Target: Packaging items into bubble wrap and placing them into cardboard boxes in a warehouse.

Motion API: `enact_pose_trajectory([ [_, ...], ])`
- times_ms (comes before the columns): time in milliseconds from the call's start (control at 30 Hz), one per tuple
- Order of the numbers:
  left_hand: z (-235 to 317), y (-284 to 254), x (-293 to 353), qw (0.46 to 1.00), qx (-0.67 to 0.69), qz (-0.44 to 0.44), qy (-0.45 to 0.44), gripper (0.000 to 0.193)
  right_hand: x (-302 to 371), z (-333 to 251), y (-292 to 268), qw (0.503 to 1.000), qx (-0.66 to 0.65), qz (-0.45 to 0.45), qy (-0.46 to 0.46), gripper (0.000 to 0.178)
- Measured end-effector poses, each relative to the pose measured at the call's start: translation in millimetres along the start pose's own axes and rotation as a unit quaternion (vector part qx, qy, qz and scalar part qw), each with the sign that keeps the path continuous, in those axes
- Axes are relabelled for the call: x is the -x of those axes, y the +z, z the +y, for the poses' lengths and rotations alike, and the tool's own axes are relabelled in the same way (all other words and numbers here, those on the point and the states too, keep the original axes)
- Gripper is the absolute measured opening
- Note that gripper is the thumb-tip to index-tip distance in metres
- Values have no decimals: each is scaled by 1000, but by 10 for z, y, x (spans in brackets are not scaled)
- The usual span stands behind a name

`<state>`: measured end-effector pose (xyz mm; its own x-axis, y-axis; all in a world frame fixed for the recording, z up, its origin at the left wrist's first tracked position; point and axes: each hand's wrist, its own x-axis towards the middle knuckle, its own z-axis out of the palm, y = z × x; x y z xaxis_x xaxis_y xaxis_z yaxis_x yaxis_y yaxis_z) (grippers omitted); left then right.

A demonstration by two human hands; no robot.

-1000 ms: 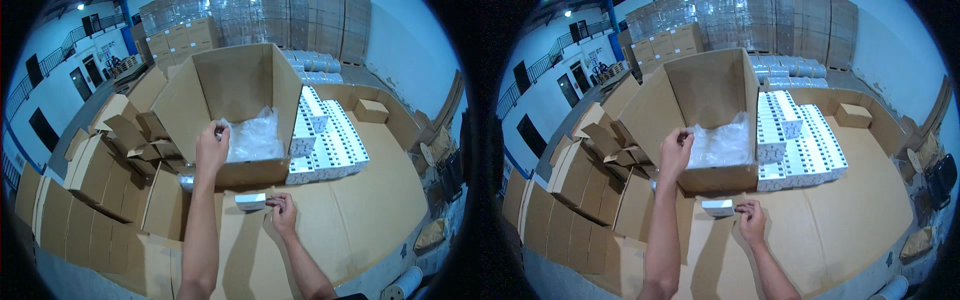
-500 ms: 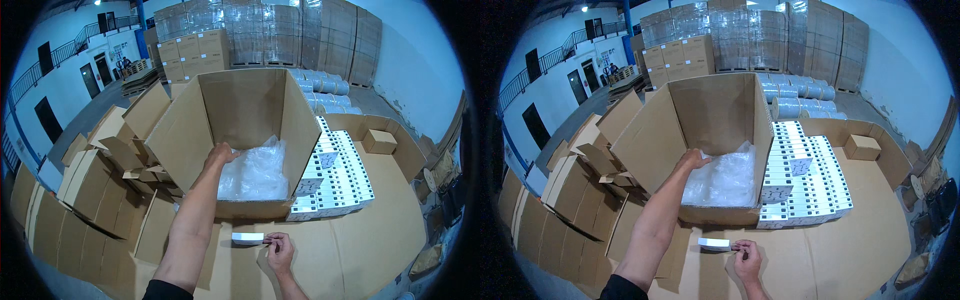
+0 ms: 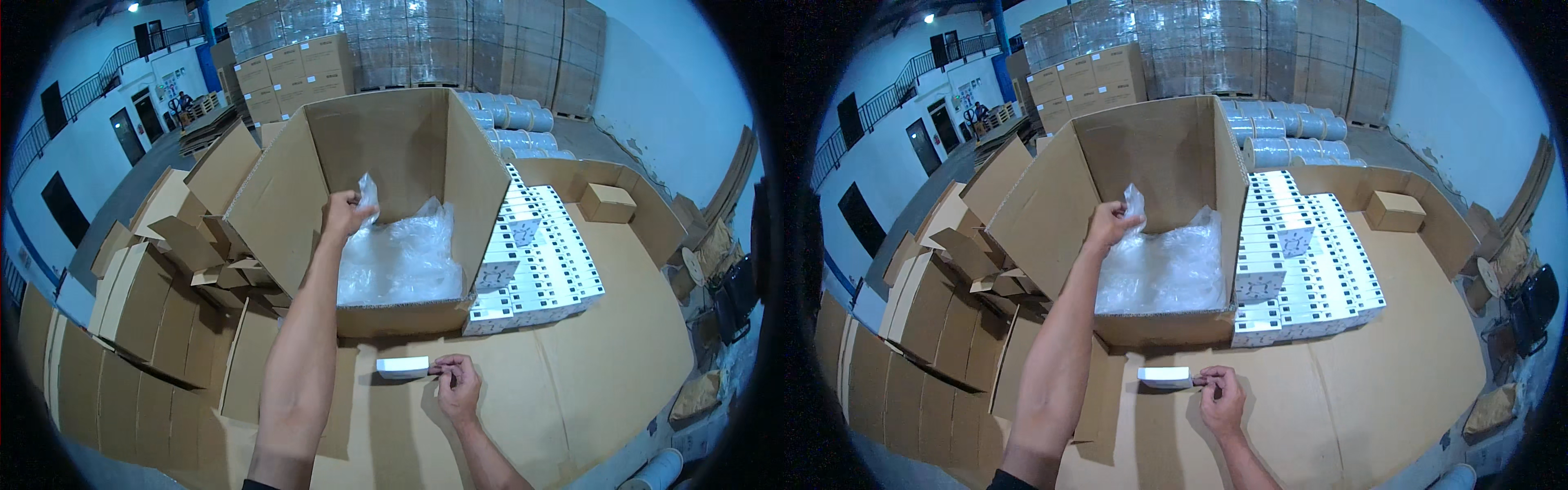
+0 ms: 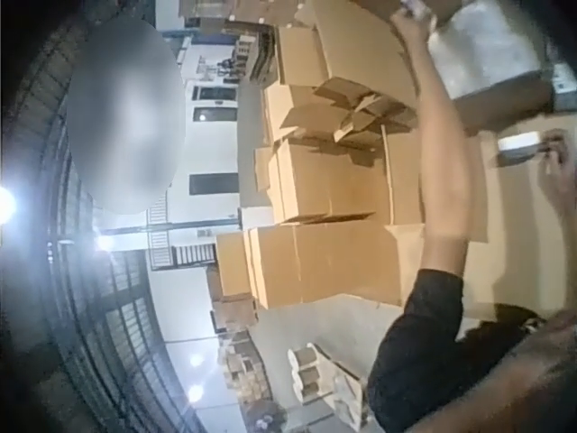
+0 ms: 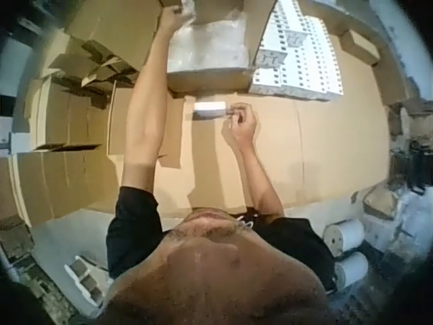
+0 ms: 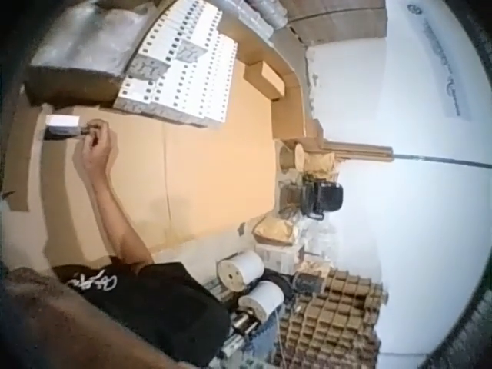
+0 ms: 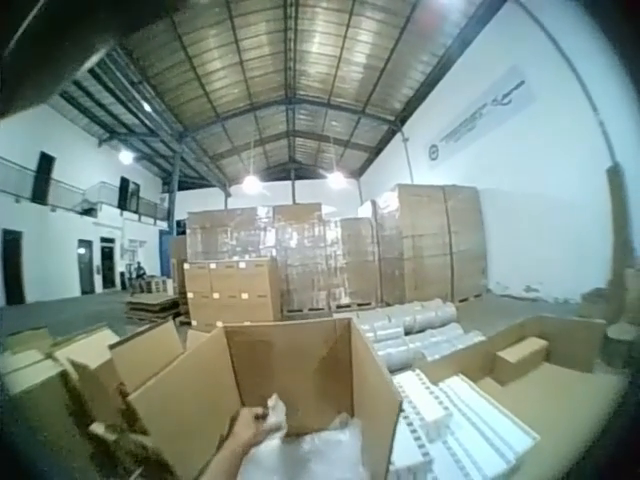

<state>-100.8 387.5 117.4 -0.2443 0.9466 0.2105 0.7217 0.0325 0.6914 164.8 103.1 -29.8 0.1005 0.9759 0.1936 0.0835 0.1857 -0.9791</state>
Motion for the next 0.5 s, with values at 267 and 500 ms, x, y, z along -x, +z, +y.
enact_pose_trajectory([
  [267,1072,-498,1660,944,323,-3,63,34,-23,247,-20,996,-69,52,-8,17],
  [500,417,-130,3345,928,359,-72,71,35,46,115,-91,995,-66,62,-50,15],
])
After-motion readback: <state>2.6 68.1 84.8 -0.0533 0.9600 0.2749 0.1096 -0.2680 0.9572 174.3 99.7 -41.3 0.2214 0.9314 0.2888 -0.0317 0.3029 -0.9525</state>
